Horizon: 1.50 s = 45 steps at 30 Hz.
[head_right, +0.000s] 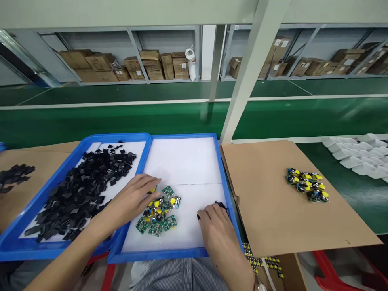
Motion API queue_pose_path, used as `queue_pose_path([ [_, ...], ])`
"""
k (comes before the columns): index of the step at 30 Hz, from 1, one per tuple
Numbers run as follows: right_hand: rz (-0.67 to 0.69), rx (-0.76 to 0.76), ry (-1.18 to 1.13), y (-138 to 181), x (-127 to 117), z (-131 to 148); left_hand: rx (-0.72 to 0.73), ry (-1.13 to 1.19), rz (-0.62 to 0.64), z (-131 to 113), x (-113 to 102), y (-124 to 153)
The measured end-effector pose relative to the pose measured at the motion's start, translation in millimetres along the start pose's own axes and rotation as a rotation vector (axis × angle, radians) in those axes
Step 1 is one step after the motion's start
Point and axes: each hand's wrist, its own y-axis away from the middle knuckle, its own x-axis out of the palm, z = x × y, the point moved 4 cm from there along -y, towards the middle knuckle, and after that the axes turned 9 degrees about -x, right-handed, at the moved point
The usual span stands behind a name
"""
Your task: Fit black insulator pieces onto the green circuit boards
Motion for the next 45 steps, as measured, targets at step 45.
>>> queue_pose_path([
  [45, -0.564, 0.414, -0.907, 34.7, -22.1, -3.6, -0.113, 0.199, -0.050, -23.4, 15.6, -11.5],
])
